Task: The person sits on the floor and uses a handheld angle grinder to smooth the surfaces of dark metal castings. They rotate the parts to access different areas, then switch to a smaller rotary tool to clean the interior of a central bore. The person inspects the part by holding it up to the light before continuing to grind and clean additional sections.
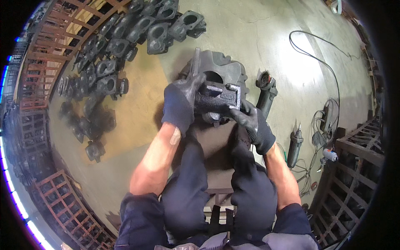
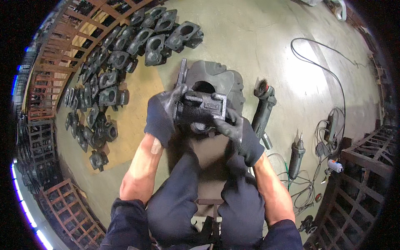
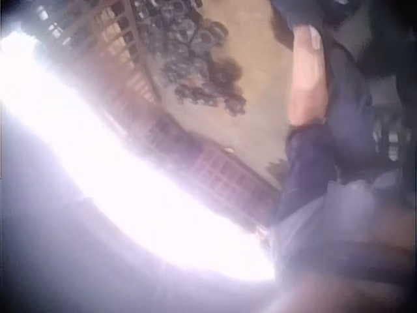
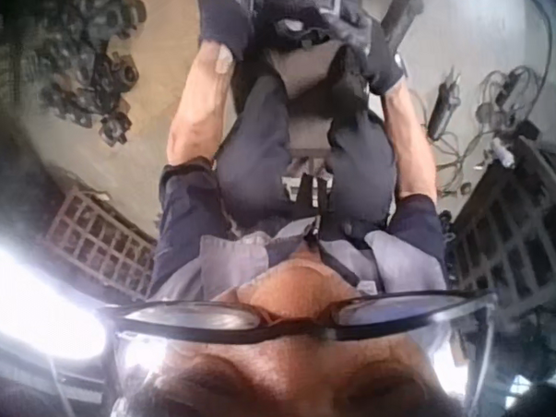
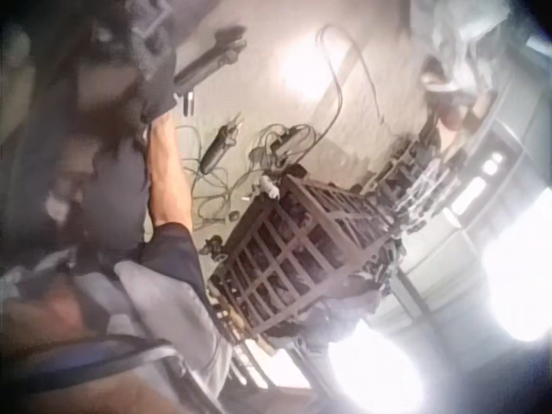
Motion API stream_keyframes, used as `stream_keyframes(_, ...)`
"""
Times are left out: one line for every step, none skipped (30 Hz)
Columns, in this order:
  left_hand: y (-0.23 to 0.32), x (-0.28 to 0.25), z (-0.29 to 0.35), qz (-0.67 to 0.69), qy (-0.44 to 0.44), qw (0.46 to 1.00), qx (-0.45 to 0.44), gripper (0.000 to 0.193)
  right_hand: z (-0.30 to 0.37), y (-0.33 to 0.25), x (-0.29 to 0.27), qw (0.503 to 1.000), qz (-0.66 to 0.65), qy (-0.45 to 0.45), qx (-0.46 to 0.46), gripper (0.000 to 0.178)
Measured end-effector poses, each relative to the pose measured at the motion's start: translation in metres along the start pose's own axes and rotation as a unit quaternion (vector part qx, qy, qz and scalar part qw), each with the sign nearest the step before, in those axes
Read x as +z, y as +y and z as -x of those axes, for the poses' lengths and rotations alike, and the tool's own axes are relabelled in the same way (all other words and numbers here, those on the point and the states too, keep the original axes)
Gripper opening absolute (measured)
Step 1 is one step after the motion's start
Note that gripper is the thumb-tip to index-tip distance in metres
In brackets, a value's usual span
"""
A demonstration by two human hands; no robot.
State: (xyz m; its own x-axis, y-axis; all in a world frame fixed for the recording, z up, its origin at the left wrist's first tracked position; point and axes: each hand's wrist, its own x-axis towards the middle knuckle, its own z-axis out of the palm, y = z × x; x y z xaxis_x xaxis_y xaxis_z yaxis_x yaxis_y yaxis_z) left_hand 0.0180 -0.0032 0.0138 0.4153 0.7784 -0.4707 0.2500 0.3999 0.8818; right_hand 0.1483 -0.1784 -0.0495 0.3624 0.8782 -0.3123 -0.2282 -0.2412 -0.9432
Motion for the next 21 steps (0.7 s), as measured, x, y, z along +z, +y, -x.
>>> stream_keyframes(-0.003,0.000,-0.002,-0.007,0.002,1.000,0.001,0.034,-0.003,0.000,-0.005,1.000,0.012,0.005,0.019,0.046)
stream_keyframes(-0.014,-0.006,-0.007,-0.009,-0.008,0.998,0.062,0.033,-0.007,-0.006,-0.003,0.999,0.023,0.006,0.039,0.045)
stream_keyframes(-0.021,-0.009,-0.010,-0.012,-0.017,0.993,0.120,0.032,-0.010,-0.012,-0.001,0.999,0.005,0.004,0.049,0.043)
stream_keyframes(-0.025,-0.015,-0.013,-0.010,-0.022,0.994,0.103,0.030,-0.014,-0.019,0.003,0.998,-0.012,0.001,0.060,0.041)
stream_keyframes(-0.021,-0.015,-0.013,-0.006,-0.031,0.996,0.084,0.028,-0.017,-0.022,0.003,0.997,-0.027,0.003,0.071,0.041)
stream_keyframes(-0.024,-0.016,-0.015,-0.057,-0.052,0.985,0.156,0.027,-0.022,-0.017,0.002,0.998,-0.037,0.016,0.052,0.041)
stream_keyframes(-0.029,-0.018,-0.017,-0.108,-0.072,0.965,0.227,0.026,-0.029,-0.007,0.001,0.998,-0.047,0.029,0.034,0.042)
stream_keyframes(-0.030,-0.019,-0.017,-0.189,-0.088,0.933,0.295,0.025,-0.032,-0.002,0.001,0.997,-0.057,0.042,0.018,0.043)
stream_keyframes(-0.028,-0.020,-0.020,-0.260,-0.093,0.888,0.367,0.025,-0.035,-0.002,0.002,0.994,-0.078,0.069,0.039,0.046)
stream_keyframes(-0.023,-0.019,-0.025,-0.358,-0.093,0.822,0.434,0.026,-0.038,0.002,0.000,0.991,-0.081,0.079,0.076,0.045)
stream_keyframes(-0.019,-0.014,-0.027,-0.444,-0.094,0.742,0.494,0.028,-0.040,0.008,-0.005,0.986,-0.080,0.093,0.115,0.043)
stream_keyframes(-0.015,-0.008,-0.025,-0.368,-0.101,0.844,0.375,0.030,-0.045,0.015,-0.007,0.980,-0.083,0.100,0.150,0.042)
stream_keyframes(-0.012,0.001,-0.023,-0.282,-0.103,0.922,0.246,0.033,-0.051,0.031,-0.008,0.987,-0.061,0.113,0.100,0.039)
stream_keyframes(-0.011,0.007,-0.021,-0.186,-0.103,0.972,0.105,0.036,-0.053,0.033,-0.011,0.984,-0.070,0.110,0.123,0.040)
stream_keyframes(-0.010,0.008,-0.024,-0.151,-0.130,0.978,0.062,0.043,-0.057,0.033,-0.014,0.980,-0.078,0.108,0.146,0.040)
stream_keyframes(-0.014,0.010,-0.030,-0.172,-0.134,0.974,0.057,0.048,-0.060,0.034,-0.017,0.976,-0.086,0.106,0.169,0.041)
stream_keyframes(-0.015,0.014,-0.038,-0.192,-0.139,0.970,0.056,0.054,-0.065,0.038,-0.017,0.975,-0.112,0.126,0.143,0.042)
stream_keyframes(-0.016,0.019,-0.041,-0.212,-0.144,0.965,0.056,0.060,-0.069,0.041,-0.016,0.973,-0.139,0.144,0.117,0.044)
stream_keyframes(-0.021,0.023,-0.033,-0.224,-0.130,0.959,0.118,0.071,-0.070,0.041,-0.021,0.959,-0.159,0.166,0.165,0.044)
stream_keyframes(-0.024,0.023,-0.029,-0.278,-0.117,0.931,0.204,0.072,-0.074,0.034,-0.021,0.943,-0.180,0.185,0.210,0.044)
stream_keyframes(-0.033,0.022,-0.025,-0.328,-0.106,0.894,0.284,0.072,-0.076,0.038,-0.022,0.945,-0.174,0.183,0.210,0.043)
